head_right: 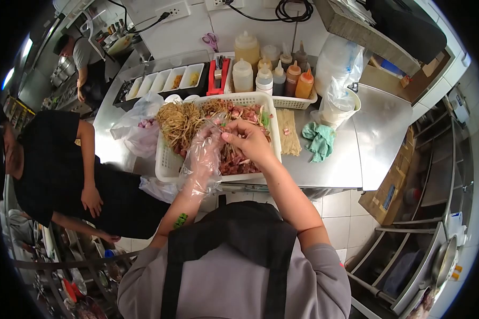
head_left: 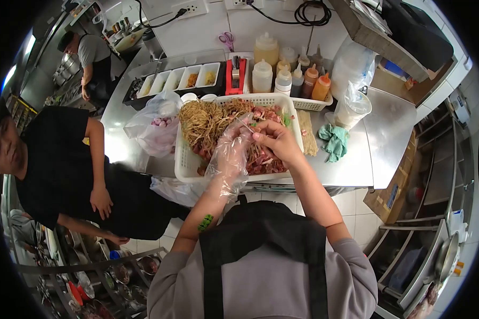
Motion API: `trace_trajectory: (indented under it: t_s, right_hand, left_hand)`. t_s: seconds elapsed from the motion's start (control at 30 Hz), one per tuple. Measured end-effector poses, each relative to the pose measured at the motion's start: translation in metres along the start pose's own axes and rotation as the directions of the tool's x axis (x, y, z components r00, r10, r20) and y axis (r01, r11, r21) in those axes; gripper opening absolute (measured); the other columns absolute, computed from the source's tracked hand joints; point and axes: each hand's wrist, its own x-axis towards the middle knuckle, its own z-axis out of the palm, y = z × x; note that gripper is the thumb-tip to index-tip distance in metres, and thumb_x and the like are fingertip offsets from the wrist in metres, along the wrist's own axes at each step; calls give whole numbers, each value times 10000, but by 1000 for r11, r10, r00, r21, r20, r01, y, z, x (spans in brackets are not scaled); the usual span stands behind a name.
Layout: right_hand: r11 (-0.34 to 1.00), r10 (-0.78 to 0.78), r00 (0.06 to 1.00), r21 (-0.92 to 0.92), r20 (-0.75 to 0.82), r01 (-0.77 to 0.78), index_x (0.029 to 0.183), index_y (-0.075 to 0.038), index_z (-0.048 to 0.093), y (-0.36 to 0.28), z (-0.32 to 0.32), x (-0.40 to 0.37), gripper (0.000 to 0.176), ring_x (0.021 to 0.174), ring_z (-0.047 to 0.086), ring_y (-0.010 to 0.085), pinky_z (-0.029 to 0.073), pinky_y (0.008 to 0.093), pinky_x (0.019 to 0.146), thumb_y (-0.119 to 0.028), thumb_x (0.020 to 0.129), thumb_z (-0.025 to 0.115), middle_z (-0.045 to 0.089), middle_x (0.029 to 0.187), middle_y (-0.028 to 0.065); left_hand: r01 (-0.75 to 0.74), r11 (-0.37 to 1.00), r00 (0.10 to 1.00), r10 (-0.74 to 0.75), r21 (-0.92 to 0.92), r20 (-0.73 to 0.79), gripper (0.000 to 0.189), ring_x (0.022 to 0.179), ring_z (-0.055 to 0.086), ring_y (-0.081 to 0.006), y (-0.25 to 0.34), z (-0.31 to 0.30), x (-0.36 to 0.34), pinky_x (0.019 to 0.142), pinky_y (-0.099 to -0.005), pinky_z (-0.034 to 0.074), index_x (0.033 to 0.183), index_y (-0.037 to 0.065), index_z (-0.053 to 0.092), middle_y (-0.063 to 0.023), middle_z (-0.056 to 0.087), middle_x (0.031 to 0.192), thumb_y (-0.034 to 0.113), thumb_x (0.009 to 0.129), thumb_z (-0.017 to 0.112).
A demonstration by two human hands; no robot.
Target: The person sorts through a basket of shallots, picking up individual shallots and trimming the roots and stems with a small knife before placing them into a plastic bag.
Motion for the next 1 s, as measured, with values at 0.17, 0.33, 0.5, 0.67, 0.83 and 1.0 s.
trace_trajectory:
  t_s: [0.17,0.33,0.5,0.67,0.83,1.0]
  right_hand:
    - [984,91,995,148,32,-95,958,-55,561,-4,2,0,111,441,417,45,274,190,362,-117,881,612,508,628,-14]
    - [955,102,995,280,18,-103,950,-50,569,-1,-4,5,132,447,412,44,299,189,390,-124,865,638,522,661,-19]
    - [975,96,995,204,-32,-87,968,-63,567,-13,-19,2,134,469,415,26,312,189,410,-149,881,620,499,668,-29]
    - [917,-158,987,-374,-16,140,1172,-55,539,-8,-5,-6,303,718,570,141,454,255,640,-160,893,591,590,857,49]
    - [838,-193,981,-519,11,170,1183,-45,554,-6,5,-10,366,1093,558,294,419,349,926,-198,857,619,604,1137,155]
    - [924,59,993,-372,-99,-92,1171,-37,565,-21,1,-9,368,1003,596,246,444,331,866,-186,843,642,623,1111,139]
  left_hand:
    - [-27,998,1000,26,55,17,380,900,550,-100,4,-4,0,867,-244,462,1220,3,518,-59,568,1084,29,848,586]
    - [8,987,994,-25,161,106,437,999,537,-149,17,-7,0,914,-305,465,1274,1,471,-89,554,1120,-5,844,546]
    - [55,998,985,-55,9,162,492,1076,521,-183,18,-1,1,950,-326,432,1323,-12,403,-109,520,1200,7,852,542]
    - [115,991,991,-109,-76,79,469,1088,519,-188,22,-5,1,974,-328,425,1327,2,406,-121,508,1209,14,870,512]
    - [104,994,994,-103,-43,20,400,1056,534,-172,17,-14,5,930,-308,442,1268,9,466,-91,520,1186,65,881,546]
    - [44,999,999,-45,-32,-31,419,1015,546,-158,12,-17,4,881,-289,462,1269,18,470,-79,535,1156,96,874,585]
